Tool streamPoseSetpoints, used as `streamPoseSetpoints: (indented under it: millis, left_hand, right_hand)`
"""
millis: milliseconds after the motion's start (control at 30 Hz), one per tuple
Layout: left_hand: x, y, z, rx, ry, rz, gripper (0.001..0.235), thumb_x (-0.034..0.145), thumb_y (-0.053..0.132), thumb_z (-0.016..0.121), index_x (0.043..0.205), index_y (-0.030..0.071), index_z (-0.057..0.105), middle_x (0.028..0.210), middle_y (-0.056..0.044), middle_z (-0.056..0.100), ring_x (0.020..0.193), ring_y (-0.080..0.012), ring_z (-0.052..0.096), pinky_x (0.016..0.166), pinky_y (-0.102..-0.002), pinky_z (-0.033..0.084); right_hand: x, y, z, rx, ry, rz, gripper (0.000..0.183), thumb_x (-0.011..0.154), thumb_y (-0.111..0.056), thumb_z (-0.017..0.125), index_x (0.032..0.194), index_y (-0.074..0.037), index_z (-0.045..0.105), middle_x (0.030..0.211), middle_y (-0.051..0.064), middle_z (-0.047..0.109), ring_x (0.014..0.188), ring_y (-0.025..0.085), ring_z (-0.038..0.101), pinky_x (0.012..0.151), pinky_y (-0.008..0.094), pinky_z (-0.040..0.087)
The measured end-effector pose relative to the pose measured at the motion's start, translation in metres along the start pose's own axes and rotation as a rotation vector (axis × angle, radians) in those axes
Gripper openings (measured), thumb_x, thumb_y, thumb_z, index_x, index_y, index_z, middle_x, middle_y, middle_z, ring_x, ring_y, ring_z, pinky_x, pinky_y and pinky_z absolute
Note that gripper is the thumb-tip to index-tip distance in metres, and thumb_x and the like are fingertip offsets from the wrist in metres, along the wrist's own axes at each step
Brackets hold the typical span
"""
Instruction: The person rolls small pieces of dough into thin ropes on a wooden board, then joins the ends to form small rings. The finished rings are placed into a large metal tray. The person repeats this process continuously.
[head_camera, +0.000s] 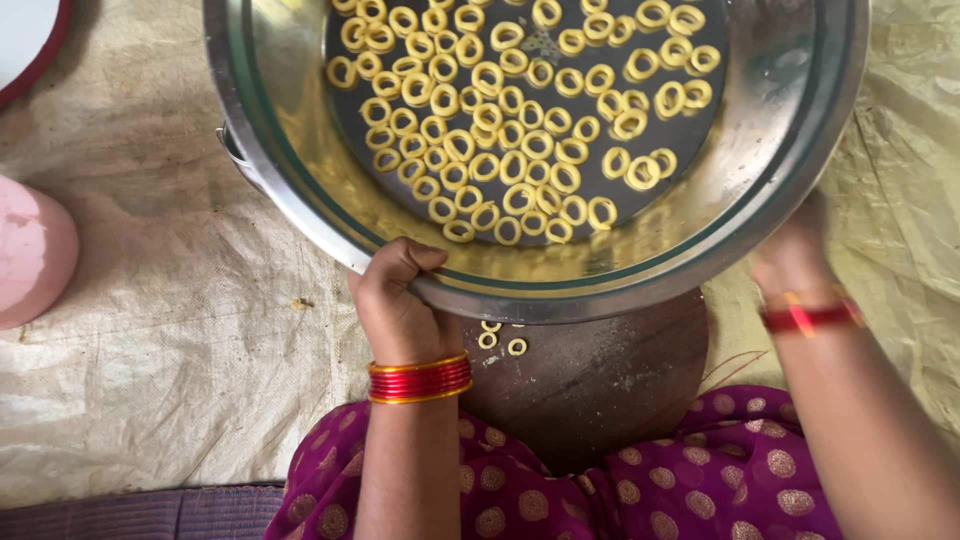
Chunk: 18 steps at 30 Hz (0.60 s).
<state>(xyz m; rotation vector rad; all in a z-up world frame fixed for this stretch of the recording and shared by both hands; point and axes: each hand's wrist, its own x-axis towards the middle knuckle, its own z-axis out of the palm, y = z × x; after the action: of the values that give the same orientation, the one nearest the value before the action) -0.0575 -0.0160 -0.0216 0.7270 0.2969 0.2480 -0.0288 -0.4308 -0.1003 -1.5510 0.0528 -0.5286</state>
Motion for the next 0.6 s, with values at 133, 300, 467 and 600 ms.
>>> streamPoseSetpoints:
  millis: [133, 300, 467, 600]
  left_hand:
    - [-0.003, 0.004, 0.002, -0.067, 0.026, -0.038, 0.009, 0.068, -0.008, 0.056, 0.065, 0.001, 0.054, 0.067, -0.006, 0.054, 0.062, -0.0202, 0.055, 0.064, -0.032, 0.049]
    - [-0.002, 0.005, 0.011, -0.045, 0.043, -0.035, 0.009, 0.069, -0.008, 0.056, 0.069, 0.001, 0.054, 0.068, -0.006, 0.053, 0.062, -0.0204, 0.055, 0.064, -0.032, 0.049]
    - [0.002, 0.004, 0.021, -0.003, 0.086, -0.071, 0.008, 0.067, -0.007, 0.055, 0.069, 0.001, 0.053, 0.068, -0.007, 0.056, 0.063, -0.0215, 0.057, 0.063, -0.034, 0.052]
    - [0.01, 0.0, 0.023, 0.009, 0.06, -0.102, 0.006, 0.067, -0.006, 0.055, 0.068, -0.001, 0.054, 0.068, -0.008, 0.056, 0.061, -0.0219, 0.056, 0.06, -0.034, 0.05]
  right_hand:
    - [0.03, 0.002, 0.035, -0.011, -0.137, 0.032, 0.026, 0.114, -0.021, 0.058, 0.124, 0.003, 0.056, 0.108, 0.01, 0.062, 0.091, 0.019, 0.056, 0.078, 0.034, 0.045]
    - [0.039, -0.034, 0.062, -0.025, -0.208, 0.058, 0.035, 0.113, -0.03, 0.052, 0.131, 0.001, 0.052, 0.118, 0.011, 0.058, 0.104, 0.022, 0.053, 0.088, 0.037, 0.044]
    - [0.044, -0.047, 0.069, -0.026, -0.234, 0.094, 0.045, 0.111, -0.038, 0.046, 0.138, -0.002, 0.048, 0.129, 0.012, 0.055, 0.116, 0.024, 0.05, 0.097, 0.041, 0.043]
    - [0.047, -0.049, 0.076, -0.013, -0.248, 0.129, 0.053, 0.11, -0.045, 0.041, 0.143, -0.004, 0.045, 0.138, 0.012, 0.052, 0.126, 0.027, 0.048, 0.105, 0.044, 0.042]
